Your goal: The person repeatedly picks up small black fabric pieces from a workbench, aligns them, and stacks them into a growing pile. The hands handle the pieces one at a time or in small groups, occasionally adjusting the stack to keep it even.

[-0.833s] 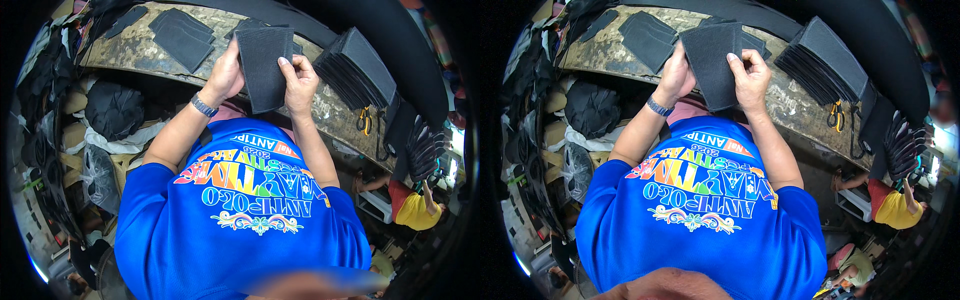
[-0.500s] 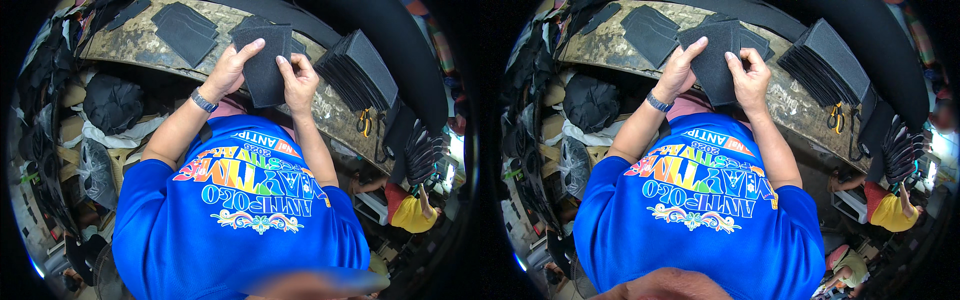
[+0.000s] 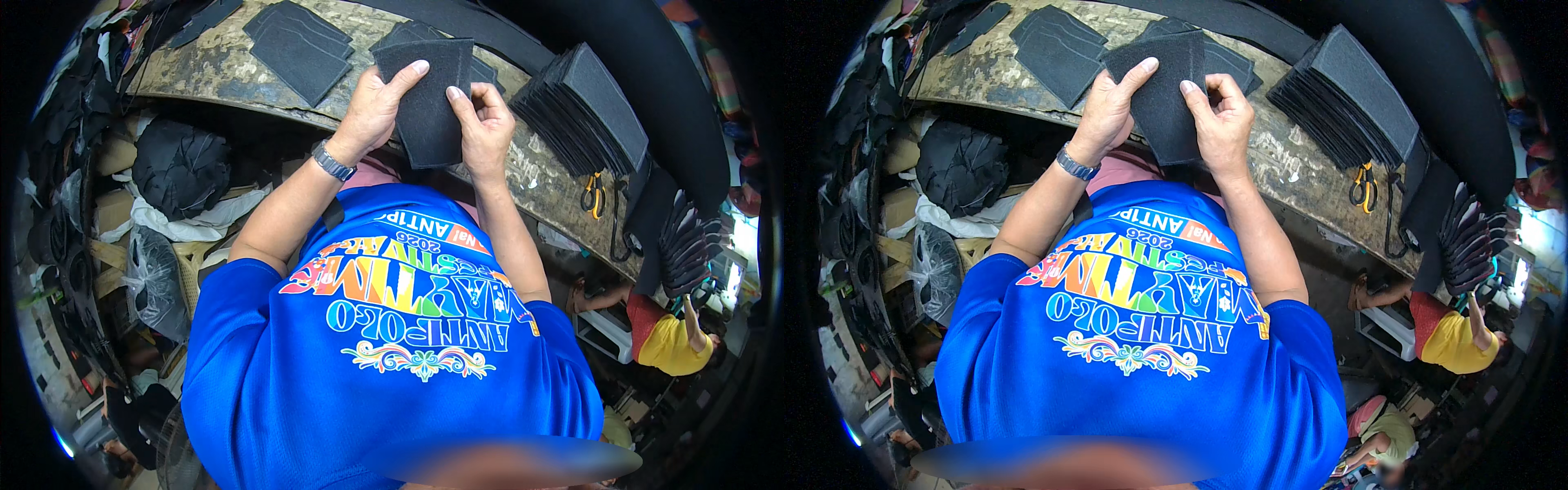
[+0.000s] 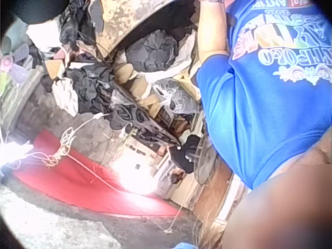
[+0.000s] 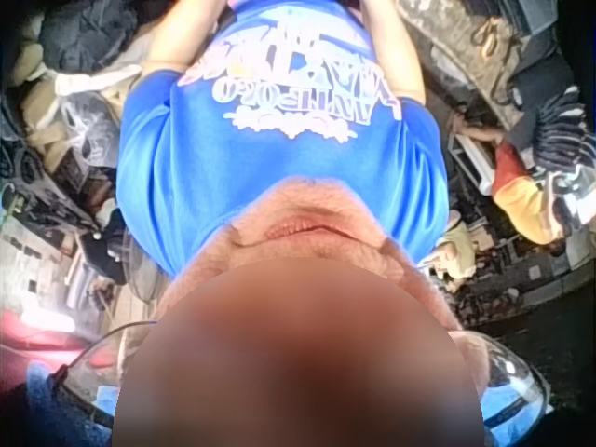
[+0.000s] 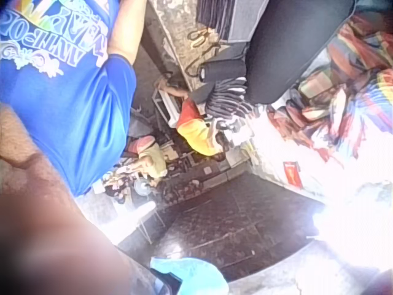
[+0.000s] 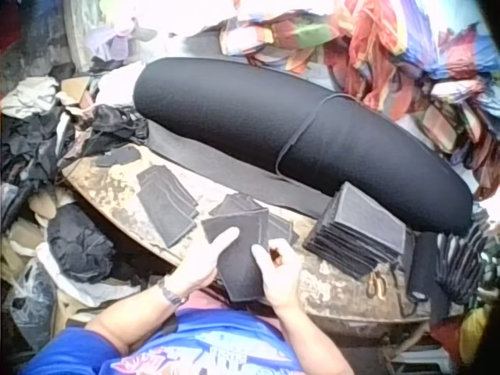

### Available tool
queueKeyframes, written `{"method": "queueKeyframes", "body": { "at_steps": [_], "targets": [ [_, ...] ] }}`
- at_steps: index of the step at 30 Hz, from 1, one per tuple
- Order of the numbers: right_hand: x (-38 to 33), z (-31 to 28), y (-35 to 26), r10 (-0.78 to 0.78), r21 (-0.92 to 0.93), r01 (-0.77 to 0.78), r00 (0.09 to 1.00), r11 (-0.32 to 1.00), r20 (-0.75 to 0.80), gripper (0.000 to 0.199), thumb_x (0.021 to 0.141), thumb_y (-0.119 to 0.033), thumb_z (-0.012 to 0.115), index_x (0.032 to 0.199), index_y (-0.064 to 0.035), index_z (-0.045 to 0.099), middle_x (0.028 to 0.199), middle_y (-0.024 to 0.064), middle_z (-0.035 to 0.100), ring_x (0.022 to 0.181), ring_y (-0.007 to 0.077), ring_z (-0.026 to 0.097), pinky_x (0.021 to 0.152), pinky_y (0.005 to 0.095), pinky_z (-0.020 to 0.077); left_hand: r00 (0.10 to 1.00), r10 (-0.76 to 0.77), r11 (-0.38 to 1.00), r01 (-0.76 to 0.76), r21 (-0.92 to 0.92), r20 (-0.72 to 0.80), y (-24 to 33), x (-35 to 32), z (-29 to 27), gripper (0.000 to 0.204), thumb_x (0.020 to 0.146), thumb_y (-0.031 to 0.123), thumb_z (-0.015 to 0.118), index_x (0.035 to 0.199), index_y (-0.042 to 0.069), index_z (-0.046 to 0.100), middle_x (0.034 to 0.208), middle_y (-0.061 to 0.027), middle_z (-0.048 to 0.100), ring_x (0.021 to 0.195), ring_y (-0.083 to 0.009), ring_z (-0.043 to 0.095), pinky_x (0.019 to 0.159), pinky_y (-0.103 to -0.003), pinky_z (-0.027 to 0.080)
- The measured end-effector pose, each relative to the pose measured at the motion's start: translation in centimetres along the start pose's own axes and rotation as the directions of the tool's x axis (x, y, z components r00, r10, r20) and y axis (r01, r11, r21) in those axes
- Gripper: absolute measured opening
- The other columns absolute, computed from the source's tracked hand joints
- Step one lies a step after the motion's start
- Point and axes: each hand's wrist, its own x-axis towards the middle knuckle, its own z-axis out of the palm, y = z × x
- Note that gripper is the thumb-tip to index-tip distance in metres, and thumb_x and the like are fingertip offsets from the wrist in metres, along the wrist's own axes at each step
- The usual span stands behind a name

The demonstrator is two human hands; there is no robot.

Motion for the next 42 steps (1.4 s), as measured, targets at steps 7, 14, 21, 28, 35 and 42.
{"method": "queueKeyframes", "body": {
  "at_steps": [7, 14, 21, 28, 35, 42],
  "targets": [
    [-0.9, 0.2, -0.6, -0.033, -0.046, 0.030, 0.998, 0.998, -0.048, 0.025, 0.094, -0.008, 0.066, 0.116, -0.0015, 0.056, 0.088, -0.0011, 0.059, 0.077, 0.0026, 0.052, 0.069, 0.0170, 0.0428, 0.991, 0.042, 0.999, -0.041, 0.012, -0.130, 0.2, 0.2, 0.4, 0.020, 0.096, 0.012, 0.064, 0.111, -0.001, 0.066, 0.109, -0.0084, 0.069, 0.096, -0.0126, 0.065, 0.083, -0.027, 0.054],
    [1.2, -7.1, -8.7, -0.219, -0.280, 0.195, 0.974, 0.940, -0.055, 0.018, 0.092, -0.007, 0.068, 0.107, 0.0022, 0.068, 0.100, 0.0025, 0.068, 0.092, 0.0066, 0.060, 0.081, 0.0218, 0.0483, 0.987, 0.095, 0.996, -0.094, -0.013, 0.127, 1.2, 0.6, 3.4, 0.031, 0.097, 0.015, 0.063, 0.123, -0.002, 0.061, 0.115, -0.0105, 0.067, 0.104, -0.0155, 0.065, 0.092, -0.028, 0.052],
    [11.6, -23.7, -18.3, 0.078, -0.520, 0.023, 0.982, 0.854, 0.171, 0.031, 0.094, -0.016, 0.066, 0.121, -0.0001, 0.065, 0.108, 0.0013, 0.067, 0.099, 0.0086, 0.061, 0.092, 0.0222, 0.0442, 0.942, 0.095, 0.948, -0.184, 0.259, 0.322, 0.2, 2.6, 5.2, 0.038, 0.095, 0.008, 0.063, 0.133, 0.001, 0.057, 0.129, -0.0096, 0.060, 0.120, -0.0168, 0.058, 0.104, -0.030, 0.045],
    [15.7, -28.7, -12.7, 0.242, -0.659, -0.091, 0.960, 0.747, 0.142, 0.035, 0.089, -0.025, 0.072, 0.118, -0.0068, 0.068, 0.102, -0.0011, 0.067, 0.093, 0.0076, 0.061, 0.086, 0.0217, 0.0464, 0.868, 0.063, 0.808, -0.334, 0.486, 0.492, -3.3, 5.1, 8.4, 0.052, 0.094, 0.023, 0.066, 0.141, 0.005, 0.051, 0.147, -0.0137, 0.047, 0.132, -0.0217, 0.049, 0.107, -0.033, 0.043],
    [14.1, -26.2, -11.7, 0.139, -0.738, -0.004, 0.983, 0.674, 0.121, 0.030, 0.087, -0.023, 0.071, 0.111, -0.0040, 0.071, 0.097, 0.0018, 0.070, 0.088, 0.0110, 0.062, 0.083, 0.0260, 0.0480, 0.792, 0.109, 0.571, -0.545, 0.614, 0.601, -5.3, 6.2, 10.1, 0.059, 0.097, 0.024, 0.063, 0.149, 0.010, 0.041, 0.156, -0.0131, 0.036, 0.142, -0.0223, 0.037, 0.111, -0.034, 0.037],
    [12.7, -24.2, -12.7, 0.055, -0.799, 0.088, 0.987, 0.594, 0.149, 0.025, 0.085, -0.017, 0.068, 0.103, 0.0003, 0.071, 0.090, 0.0079, 0.071, 0.084, 0.0144, 0.061, 0.082, 0.0304, 0.0483, 0.806, 0.125, 0.614, -0.521, 0.593, 0.579, -5.9, 6.5, 10.6, 0.067, 0.096, 0.025, 0.064, 0.153, 0.011, 0.031, 0.156, -0.0153, 0.034, 0.143, -0.0257, 0.035, 0.116, -0.039, 0.033]
  ]
}}
